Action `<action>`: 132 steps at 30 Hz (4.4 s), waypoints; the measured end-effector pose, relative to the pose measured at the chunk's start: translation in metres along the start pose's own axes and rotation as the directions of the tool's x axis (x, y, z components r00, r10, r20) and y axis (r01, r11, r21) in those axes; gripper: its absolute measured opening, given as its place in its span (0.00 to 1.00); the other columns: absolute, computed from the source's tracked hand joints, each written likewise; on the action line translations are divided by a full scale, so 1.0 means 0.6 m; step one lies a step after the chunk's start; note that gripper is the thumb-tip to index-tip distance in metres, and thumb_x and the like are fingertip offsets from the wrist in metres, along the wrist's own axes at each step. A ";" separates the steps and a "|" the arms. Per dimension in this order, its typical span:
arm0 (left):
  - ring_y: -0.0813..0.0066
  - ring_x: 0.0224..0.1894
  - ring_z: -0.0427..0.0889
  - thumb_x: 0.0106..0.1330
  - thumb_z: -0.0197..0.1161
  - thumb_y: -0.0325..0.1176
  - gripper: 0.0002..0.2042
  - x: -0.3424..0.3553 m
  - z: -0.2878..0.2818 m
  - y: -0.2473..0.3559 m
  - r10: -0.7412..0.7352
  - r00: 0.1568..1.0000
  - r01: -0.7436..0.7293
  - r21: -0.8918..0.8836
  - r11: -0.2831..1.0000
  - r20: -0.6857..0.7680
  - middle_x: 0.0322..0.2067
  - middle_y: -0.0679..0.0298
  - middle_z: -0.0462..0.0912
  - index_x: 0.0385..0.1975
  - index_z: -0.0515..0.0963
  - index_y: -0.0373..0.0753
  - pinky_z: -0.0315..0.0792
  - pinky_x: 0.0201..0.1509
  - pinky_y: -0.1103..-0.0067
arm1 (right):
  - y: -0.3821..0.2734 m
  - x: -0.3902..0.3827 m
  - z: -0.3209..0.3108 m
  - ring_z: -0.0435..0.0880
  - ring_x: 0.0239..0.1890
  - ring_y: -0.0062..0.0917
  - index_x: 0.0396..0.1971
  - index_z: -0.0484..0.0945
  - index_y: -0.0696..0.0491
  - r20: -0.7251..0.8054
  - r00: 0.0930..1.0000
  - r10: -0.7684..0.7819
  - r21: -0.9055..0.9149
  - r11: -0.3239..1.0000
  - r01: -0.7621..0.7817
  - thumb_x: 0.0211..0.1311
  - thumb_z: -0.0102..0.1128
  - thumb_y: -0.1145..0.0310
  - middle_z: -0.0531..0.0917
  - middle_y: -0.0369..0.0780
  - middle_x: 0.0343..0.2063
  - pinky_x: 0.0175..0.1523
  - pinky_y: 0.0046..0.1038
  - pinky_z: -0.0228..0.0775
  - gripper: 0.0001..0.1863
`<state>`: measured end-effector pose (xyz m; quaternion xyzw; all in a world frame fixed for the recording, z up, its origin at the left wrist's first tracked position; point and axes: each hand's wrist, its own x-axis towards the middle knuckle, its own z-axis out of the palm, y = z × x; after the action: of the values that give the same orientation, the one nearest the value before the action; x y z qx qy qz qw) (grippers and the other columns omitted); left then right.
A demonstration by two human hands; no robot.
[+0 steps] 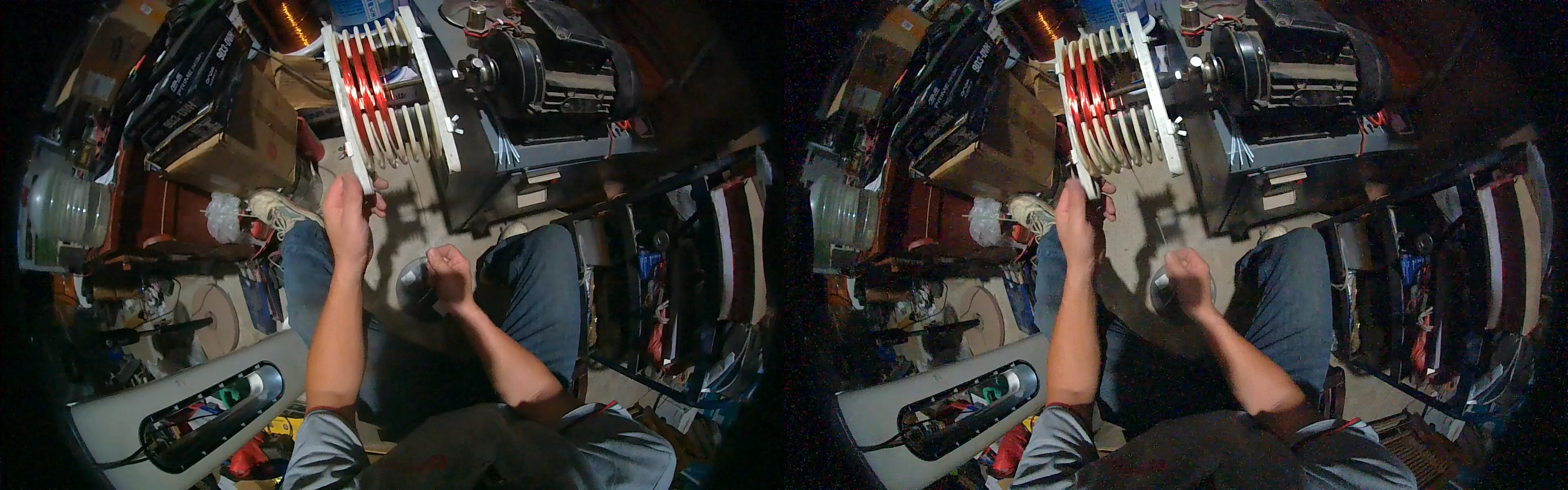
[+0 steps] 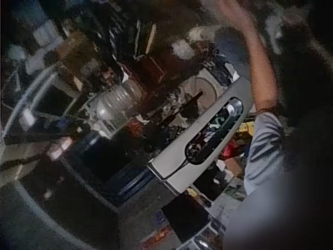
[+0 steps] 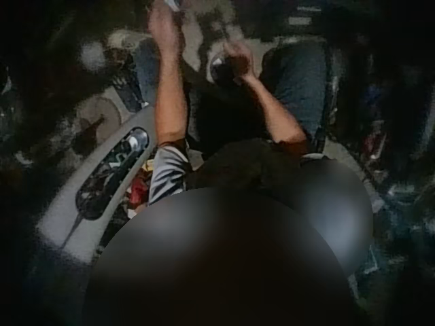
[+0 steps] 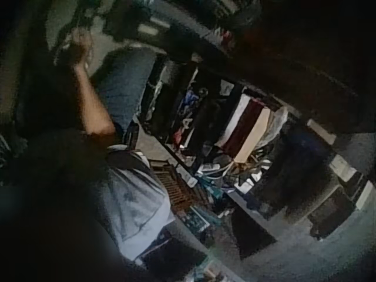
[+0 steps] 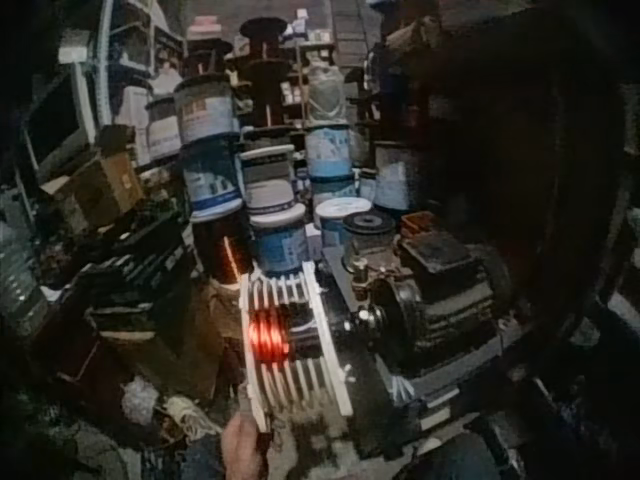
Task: The person winds red wire onto a white slotted bobbin using a motorized coil winder. They guide the wire by hand, pause to adjust the winding, and continue until the bobbin is filled.
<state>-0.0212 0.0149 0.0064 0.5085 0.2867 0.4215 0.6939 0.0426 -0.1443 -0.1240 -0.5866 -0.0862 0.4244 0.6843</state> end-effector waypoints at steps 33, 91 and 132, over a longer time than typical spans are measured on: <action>0.78 0.22 0.78 0.72 0.47 0.42 0.21 -0.039 0.058 -0.048 -0.042 0.980 -0.047 0.429 0.902 0.196 0.19 0.58 0.80 0.32 0.79 0.28 0.72 0.27 0.78 | -0.172 0.000 0.087 0.64 0.19 0.09 0.31 0.75 0.57 0.047 0.966 -0.254 0.124 0.961 0.247 0.67 0.53 0.66 0.74 0.30 0.21 0.24 0.14 0.55 0.09; 0.73 0.28 0.80 0.72 0.44 0.42 0.22 -0.040 0.058 -0.055 -0.076 0.981 -0.007 0.417 0.909 0.181 0.24 0.55 0.82 0.33 0.79 0.29 0.74 0.35 0.76 | -0.165 0.009 0.082 0.73 0.29 0.11 0.38 0.78 0.62 0.126 0.977 -0.173 0.314 0.941 0.126 0.67 0.54 0.67 0.79 0.32 0.28 0.33 0.15 0.65 0.12; 0.73 0.27 0.80 0.72 0.45 0.42 0.21 -0.036 0.052 -0.065 -0.047 0.982 -0.039 0.443 0.896 0.181 0.23 0.55 0.81 0.32 0.79 0.29 0.73 0.34 0.75 | -0.164 0.007 0.084 0.76 0.33 0.13 0.40 0.77 0.63 0.114 0.980 -0.162 0.280 0.952 0.125 0.67 0.53 0.68 0.80 0.34 0.32 0.39 0.16 0.68 0.12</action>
<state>0.0055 -0.0234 -0.0211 0.6904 0.3099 0.2935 0.5841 0.0614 -0.1002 -0.0243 -0.4494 -0.1163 0.4202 0.7797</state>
